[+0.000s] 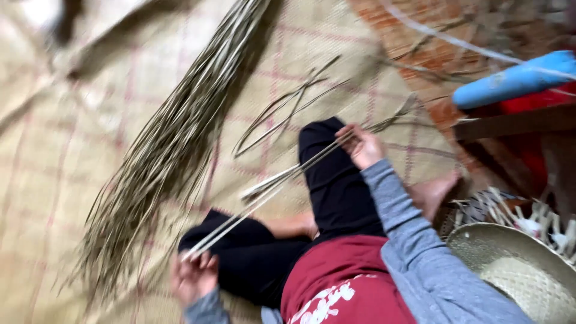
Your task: Organizing individual dried straws into a neat bundle on a woven mat.
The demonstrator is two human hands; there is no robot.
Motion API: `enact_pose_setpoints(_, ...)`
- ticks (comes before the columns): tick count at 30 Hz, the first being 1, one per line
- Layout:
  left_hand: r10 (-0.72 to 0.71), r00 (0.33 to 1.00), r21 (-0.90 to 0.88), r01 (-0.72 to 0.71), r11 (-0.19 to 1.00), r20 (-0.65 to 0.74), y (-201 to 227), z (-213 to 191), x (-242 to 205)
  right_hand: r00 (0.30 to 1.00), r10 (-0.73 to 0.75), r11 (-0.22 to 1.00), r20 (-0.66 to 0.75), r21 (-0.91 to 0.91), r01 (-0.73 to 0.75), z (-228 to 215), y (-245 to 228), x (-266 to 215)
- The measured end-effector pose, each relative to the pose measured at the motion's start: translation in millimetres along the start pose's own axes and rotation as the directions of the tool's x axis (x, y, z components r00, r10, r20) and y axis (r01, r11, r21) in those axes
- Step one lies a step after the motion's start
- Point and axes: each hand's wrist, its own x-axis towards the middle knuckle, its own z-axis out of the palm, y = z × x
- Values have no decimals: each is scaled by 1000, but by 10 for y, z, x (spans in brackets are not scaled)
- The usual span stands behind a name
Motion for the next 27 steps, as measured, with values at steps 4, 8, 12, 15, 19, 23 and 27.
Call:
enact_pose_setpoints(4,-150,988,255,150,955,-18,-272,-327,227,995,-97,995,-20,8,97,-102,-354,-38)
enact_pose_setpoints(8,-20,973,482,132,866,-232,-563,-128,239,991,-118,990,-59,-83,113,-363,-692,-81)
enact_pose_setpoints(12,-10,967,579,161,799,-256,-664,12,289,975,-158,987,-157,-66,149,-349,-838,-150)
enact_pose_setpoints(15,5,973,577,132,806,-230,-691,17,307,963,-179,983,-200,-83,166,-234,-854,-195)
enact_pose_setpoints(19,18,978,554,102,827,-207,-710,33,302,948,-207,976,-243,-121,182,-212,-859,-186)
enact_pose_setpoints(23,39,982,565,75,822,-187,-748,10,318,941,-222,969,-256,-167,183,-115,-834,-203)
enact_pose_setpoints(27,57,989,596,34,802,-133,-726,83,333,943,-242,947,-230,-267,178,-8,-840,-173)
